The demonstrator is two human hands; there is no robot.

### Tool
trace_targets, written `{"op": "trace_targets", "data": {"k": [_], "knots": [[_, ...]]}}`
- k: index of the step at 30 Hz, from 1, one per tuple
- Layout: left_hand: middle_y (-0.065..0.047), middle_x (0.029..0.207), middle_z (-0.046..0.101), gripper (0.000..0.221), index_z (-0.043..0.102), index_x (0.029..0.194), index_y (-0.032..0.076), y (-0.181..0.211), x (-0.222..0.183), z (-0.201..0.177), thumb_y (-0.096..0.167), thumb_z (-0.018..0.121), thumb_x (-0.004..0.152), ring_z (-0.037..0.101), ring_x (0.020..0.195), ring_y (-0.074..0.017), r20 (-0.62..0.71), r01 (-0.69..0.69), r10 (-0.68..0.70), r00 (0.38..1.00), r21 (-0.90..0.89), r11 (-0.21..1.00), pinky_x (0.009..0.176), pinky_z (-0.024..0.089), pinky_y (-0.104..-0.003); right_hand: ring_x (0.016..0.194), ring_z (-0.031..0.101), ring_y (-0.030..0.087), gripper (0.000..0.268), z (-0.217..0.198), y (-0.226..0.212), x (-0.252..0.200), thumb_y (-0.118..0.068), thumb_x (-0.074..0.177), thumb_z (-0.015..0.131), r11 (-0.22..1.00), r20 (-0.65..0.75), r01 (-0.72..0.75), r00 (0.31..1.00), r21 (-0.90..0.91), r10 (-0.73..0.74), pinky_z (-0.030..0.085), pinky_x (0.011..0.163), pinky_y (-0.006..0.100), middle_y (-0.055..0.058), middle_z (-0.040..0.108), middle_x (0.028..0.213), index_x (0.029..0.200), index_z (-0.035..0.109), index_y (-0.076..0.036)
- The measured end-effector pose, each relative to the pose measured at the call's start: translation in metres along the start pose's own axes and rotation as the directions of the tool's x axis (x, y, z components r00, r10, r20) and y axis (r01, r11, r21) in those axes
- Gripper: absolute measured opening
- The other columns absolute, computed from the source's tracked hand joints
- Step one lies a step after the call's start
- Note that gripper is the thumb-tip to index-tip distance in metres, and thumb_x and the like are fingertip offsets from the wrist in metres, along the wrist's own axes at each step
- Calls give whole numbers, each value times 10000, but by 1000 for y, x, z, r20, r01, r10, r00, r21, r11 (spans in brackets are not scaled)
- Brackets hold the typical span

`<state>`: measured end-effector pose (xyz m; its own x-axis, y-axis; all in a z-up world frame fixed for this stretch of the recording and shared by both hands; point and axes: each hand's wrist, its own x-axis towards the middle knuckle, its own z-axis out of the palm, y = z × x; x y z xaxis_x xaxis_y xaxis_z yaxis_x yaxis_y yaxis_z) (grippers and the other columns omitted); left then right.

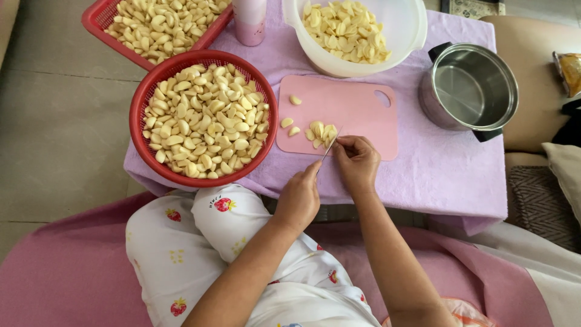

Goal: Slicing peeled garlic cloves into smaller pieces using a knife on a cutting board.

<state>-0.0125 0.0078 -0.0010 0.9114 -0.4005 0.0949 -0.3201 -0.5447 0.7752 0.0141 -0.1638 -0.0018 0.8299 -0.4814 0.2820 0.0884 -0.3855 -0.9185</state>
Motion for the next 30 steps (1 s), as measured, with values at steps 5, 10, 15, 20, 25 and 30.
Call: {"op": "trace_targets", "data": {"k": [5,10,15,20,25,30], "knots": [[-234,947,704,436,556,1478,11,2,-5,-1,47,465,1053,778,906,-393,14,5,-5,1000,5,1000,796,653,-444,822,791,285,107,-1,1,0,59,839,826,1000,3,2,1000,9,-2,653,728,342,183,723,950,937,801,23],[-228,949,697,443,538,1487,-2,2,-2,4,38,464,1052,779,897,-377,31,6,-7,1000,20,1000,789,653,-430,811,790,270,113,-1,2,0,63,841,826,1000,8,8,1000,1,-8,652,713,333,168,724,940,940,808,13],[-229,961,684,459,522,1487,6,2,6,9,17,491,1029,782,897,-389,36,2,-4,999,69,998,785,657,-454,805,790,269,111,-1,0,1,63,836,828,1000,8,5,1000,-6,-5,656,705,334,166,726,929,931,812,8],[-206,934,665,457,528,1472,33,-7,14,21,25,499,1016,781,869,-389,18,-26,24,1000,94,995,750,658,-435,800,787,260,107,-1,0,1,58,842,831,1000,1,1,1000,9,-1,651,705,330,166,722,929,934,812,6],[-235,948,672,480,516,1487,28,-1,0,11,14,495,1008,777,880,-414,32,-4,1,999,94,996,764,655,-472,806,791,273,115,-1,0,1,65,845,828,1000,5,-7,1000,9,7,657,706,341,164,721,929,946,811,12],[-224,949,666,502,514,1484,35,2,1,12,-7,509,984,777,870,-400,43,16,-21,999,120,993,764,654,-467,787,787,264,102,-1,2,2,52,849,838,1000,8,-18,1000,6,18,651,705,334,166,723,925,938,813,10]]}}
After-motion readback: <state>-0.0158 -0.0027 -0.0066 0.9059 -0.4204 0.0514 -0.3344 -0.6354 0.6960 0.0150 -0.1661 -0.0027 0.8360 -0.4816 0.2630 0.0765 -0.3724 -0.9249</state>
